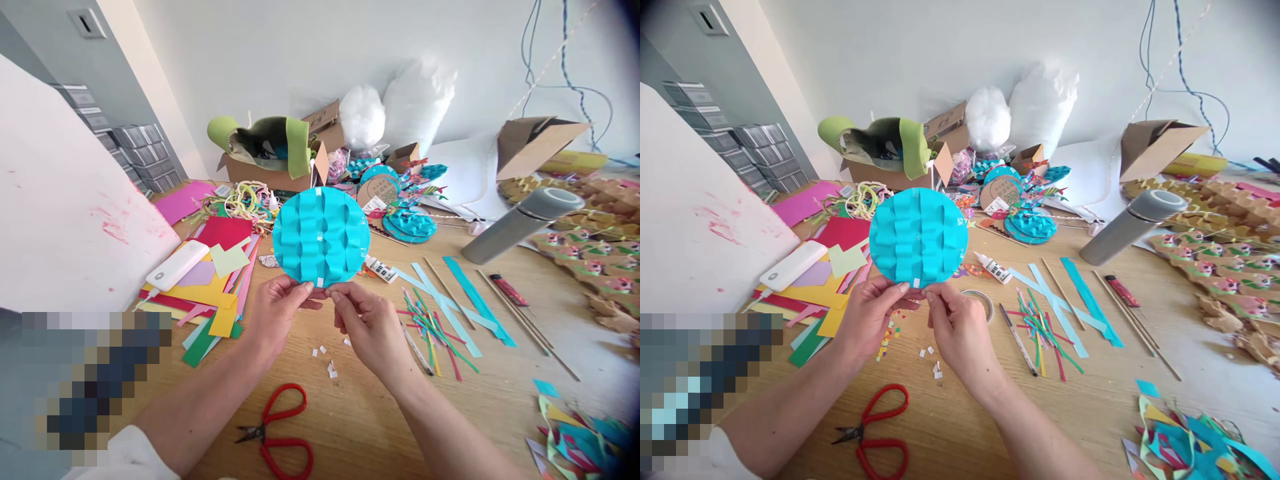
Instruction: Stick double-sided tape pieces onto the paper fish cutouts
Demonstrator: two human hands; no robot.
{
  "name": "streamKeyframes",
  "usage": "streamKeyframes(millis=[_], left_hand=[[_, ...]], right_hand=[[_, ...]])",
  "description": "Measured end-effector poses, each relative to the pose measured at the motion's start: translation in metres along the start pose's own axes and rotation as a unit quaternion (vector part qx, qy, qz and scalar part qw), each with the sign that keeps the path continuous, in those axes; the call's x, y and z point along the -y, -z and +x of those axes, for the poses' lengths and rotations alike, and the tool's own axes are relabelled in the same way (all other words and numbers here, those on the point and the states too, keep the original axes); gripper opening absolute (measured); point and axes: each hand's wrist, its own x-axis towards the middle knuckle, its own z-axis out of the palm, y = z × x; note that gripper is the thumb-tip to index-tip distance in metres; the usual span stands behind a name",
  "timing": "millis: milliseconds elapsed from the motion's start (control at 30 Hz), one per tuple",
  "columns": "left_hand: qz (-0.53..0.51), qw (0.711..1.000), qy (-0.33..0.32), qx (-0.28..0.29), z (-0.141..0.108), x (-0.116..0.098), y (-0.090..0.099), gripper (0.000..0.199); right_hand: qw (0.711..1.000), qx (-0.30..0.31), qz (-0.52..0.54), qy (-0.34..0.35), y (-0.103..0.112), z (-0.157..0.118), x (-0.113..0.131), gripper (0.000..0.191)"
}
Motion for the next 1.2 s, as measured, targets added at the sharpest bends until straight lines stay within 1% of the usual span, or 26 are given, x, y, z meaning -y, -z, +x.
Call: streamKeyframes(millis=[233,500,700,1033,1200], left_hand=[[0.003,1.0,0.012,-0.002,0.0,0.0006,-0.0003,0.018],[0.028,1.0,-0.007,-0.005,-0.0005,0.0002,-0.0001,0.018],[0.025,1.0,-0.01,-0.001,0.0,0.0017,0.0,0.016],[0.005,1.0,0.019,-0.005,0.0009,0.0002,-0.0007,0.019],[0.009,1.0,0.011,-0.003,0.0003,0.0011,0.0,0.017]], right_hand=[[1.0,0.0,0.0,-0.008,0.0014,0.0007,0.0022,0.027],[1.0,-0.002,-0.017,0.006,0.0037,-0.0008,0.0044,0.028],[1.0,0.0,-0.019,0.003,0.0039,-0.0012,0.0051,0.026],[1.0,-0.003,-0.005,-0.005,0.0005,0.0001,0.0024,0.027],[1.0,-0.001,-0.018,-0.001,0.0025,-0.0005,0.0042,0.027]])
